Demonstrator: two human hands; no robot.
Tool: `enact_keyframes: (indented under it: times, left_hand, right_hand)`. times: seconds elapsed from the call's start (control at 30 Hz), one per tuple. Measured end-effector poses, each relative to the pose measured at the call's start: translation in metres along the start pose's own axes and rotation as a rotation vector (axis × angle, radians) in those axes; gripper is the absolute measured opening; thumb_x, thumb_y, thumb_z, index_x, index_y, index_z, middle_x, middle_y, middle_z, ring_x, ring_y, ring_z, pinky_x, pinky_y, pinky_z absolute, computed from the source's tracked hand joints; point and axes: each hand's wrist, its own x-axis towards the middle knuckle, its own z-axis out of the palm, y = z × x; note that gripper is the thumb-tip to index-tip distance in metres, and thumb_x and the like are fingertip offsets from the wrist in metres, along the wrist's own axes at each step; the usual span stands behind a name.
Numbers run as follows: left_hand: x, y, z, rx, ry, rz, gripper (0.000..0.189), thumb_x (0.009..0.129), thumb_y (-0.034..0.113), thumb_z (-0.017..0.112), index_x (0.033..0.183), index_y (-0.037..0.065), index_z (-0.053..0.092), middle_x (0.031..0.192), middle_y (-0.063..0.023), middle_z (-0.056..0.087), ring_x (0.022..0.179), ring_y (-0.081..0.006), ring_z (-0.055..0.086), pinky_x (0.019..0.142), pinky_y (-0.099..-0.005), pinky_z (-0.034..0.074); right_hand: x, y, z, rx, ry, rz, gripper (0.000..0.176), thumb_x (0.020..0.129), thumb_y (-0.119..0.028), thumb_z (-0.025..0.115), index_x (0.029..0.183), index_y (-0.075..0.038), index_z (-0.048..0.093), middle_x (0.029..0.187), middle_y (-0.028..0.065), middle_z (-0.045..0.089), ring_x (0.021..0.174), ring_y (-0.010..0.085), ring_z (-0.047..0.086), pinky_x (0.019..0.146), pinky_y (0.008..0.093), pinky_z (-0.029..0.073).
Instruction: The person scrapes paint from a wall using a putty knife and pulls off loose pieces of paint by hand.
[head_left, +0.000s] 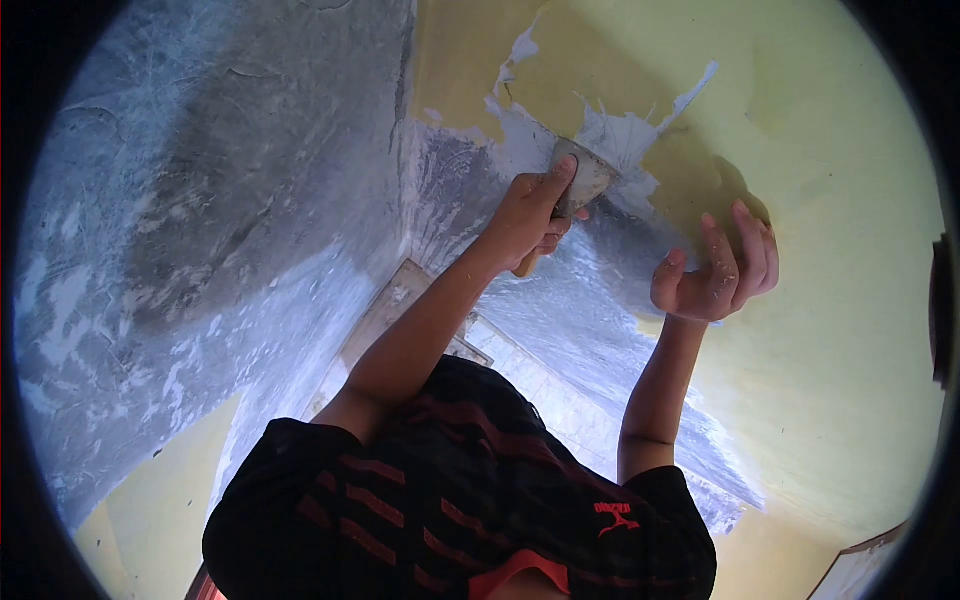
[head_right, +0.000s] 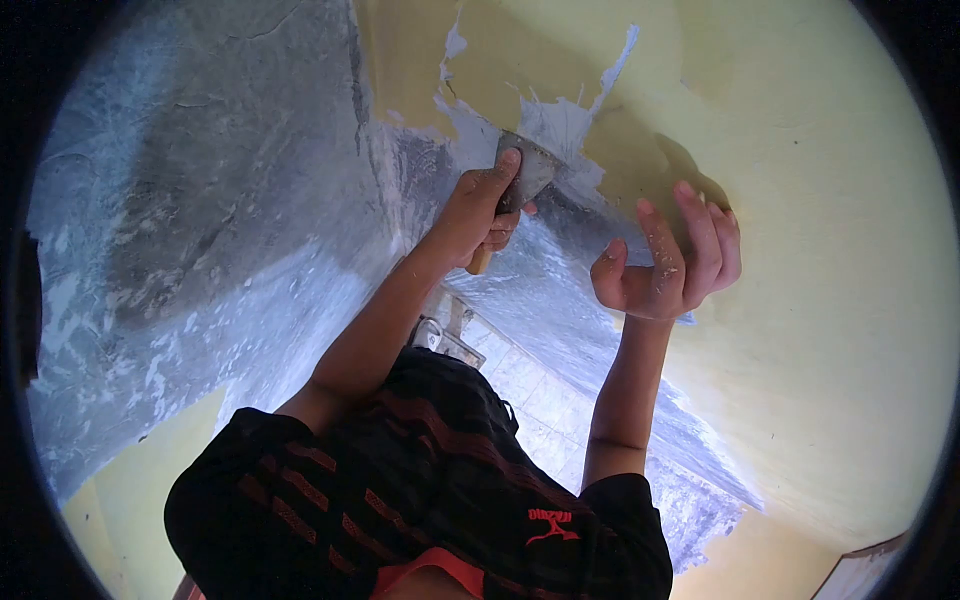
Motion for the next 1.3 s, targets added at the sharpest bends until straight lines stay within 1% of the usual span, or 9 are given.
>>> enact_keyframes:
  times: [0.33, 0.43, 0.5, 0.6, 0.73, 0.8, 0.93, 1.0, 1.3]
  left_hand:
    - [-0.003, -0.007, 0.006, -0.033, 0.005, -0.028, 0.076, 0.099, 0.072, 0.053, 0.085, -0.002, 0.061, 0.049, 0.0051, 0.036, 0.038, -0.0061, 0.032, 0.038, -0.0265, 0.026]
    - [0.001, -0.004, 0.008, -0.052, 0.012, -0.028, 0.076, 0.098, 0.073, 0.053, 0.084, -0.001, 0.061, 0.049, 0.0053, 0.035, 0.038, -0.0059, 0.032, 0.038, -0.0262, 0.025]
    - [0.002, -0.002, 0.008, -0.065, 0.004, -0.022, 0.076, 0.098, 0.073, 0.053, 0.084, -0.001, 0.06, 0.049, 0.0054, 0.035, 0.038, -0.0058, 0.032, 0.038, -0.0261, 0.025]
    - [0.0, 0.002, 0.012, -0.066, 0.019, 0.04, 0.075, 0.097, 0.074, 0.053, 0.084, 0.0, 0.061, 0.049, 0.0056, 0.036, 0.038, -0.0056, 0.032, 0.038, -0.026, 0.025]
    - [0.002, -0.007, 0.009, -0.096, -0.017, -0.04, 0.074, 0.098, 0.074, 0.053, 0.083, 0.002, 0.061, 0.049, 0.0061, 0.036, 0.038, -0.0052, 0.032, 0.038, -0.0256, 0.025]
    - [0.003, -0.007, 0.007, -0.101, -0.041, -0.043, 0.073, 0.098, 0.073, 0.053, 0.083, 0.002, 0.061, 0.049, 0.0062, 0.036, 0.038, -0.0052, 0.032, 0.037, -0.0255, 0.026]
    - [-0.002, -0.005, 0.009, -0.116, -0.054, -0.022, 0.074, 0.098, 0.073, 0.052, 0.083, 0.002, 0.061, 0.049, 0.0064, 0.035, 0.038, -0.0052, 0.031, 0.037, -0.0255, 0.026]
    - [-0.003, -0.004, 0.006, -0.117, -0.056, -0.03, 0.074, 0.098, 0.073, 0.052, 0.083, 0.002, 0.061, 0.049, 0.0064, 0.035, 0.037, -0.0052, 0.031, 0.037, -0.0255, 0.026]
    - [0.0, 0.001, -0.01, -0.053, -0.024, -0.06, 0.076, 0.097, 0.074, 0.054, 0.085, -0.001, 0.061, 0.049, 0.0058, 0.035, 0.037, -0.0063, 0.031, 0.037, -0.0267, 0.025]
  right_hand:
    - [-0.002, -0.001, 0.001, 0.002, 0.033, -0.006, 0.03, 0.092, -0.034, 0.062, 0.108, -0.009, 0.07, 0.124, 0.0148, 0.07, 0.121, 0.0312, 0.053, 0.103, 0.0429, 0.046]
    - [-0.003, 0.0, 0.002, 0.021, 0.037, 0.04, 0.026, 0.088, -0.031, 0.065, 0.105, -0.014, 0.073, 0.125, 0.0112, 0.069, 0.122, 0.0311, 0.051, 0.102, 0.042, 0.047]
    - [-0.003, -0.001, 0.001, -0.007, 0.03, 0.001, 0.031, 0.092, -0.034, 0.063, 0.108, -0.008, 0.071, 0.124, 0.0146, 0.07, 0.12, 0.0313, 0.053, 0.102, 0.0426, 0.046]
    - [-0.002, -0.001, 0.0, 0.003, 0.021, 0.003, 0.031, 0.091, -0.034, 0.063, 0.108, -0.008, 0.071, 0.125, 0.0145, 0.07, 0.12, 0.0312, 0.053, 0.102, 0.0424, 0.046]
    - [-0.002, -0.002, 0.0, 0.005, 0.004, 0.007, 0.032, 0.09, -0.033, 0.063, 0.109, -0.008, 0.071, 0.125, 0.0146, 0.069, 0.12, 0.0311, 0.053, 0.102, 0.0424, 0.047]
    - [-0.003, -0.003, 0.001, 0.033, 0.007, 0.045, 0.027, 0.088, -0.031, 0.064, 0.106, -0.014, 0.073, 0.125, 0.0113, 0.069, 0.122, 0.0306, 0.05, 0.102, 0.0398, 0.046]
    - [-0.005, -0.002, 0.001, 0.012, -0.001, 0.035, 0.027, 0.089, -0.032, 0.063, 0.107, -0.014, 0.073, 0.126, 0.0114, 0.069, 0.122, 0.0304, 0.05, 0.102, 0.0396, 0.046]
    - [-0.003, -0.001, -0.001, -0.019, -0.023, -0.003, 0.032, 0.092, -0.034, 0.063, 0.109, -0.008, 0.071, 0.128, 0.0138, 0.068, 0.12, 0.0309, 0.052, 0.101, 0.0419, 0.047]
    - [-0.003, 0.0, 0.002, 0.0, 0.005, -0.015, 0.033, 0.092, -0.034, 0.062, 0.11, -0.008, 0.071, 0.126, 0.0137, 0.069, 0.12, 0.0306, 0.052, 0.1, 0.0415, 0.047]
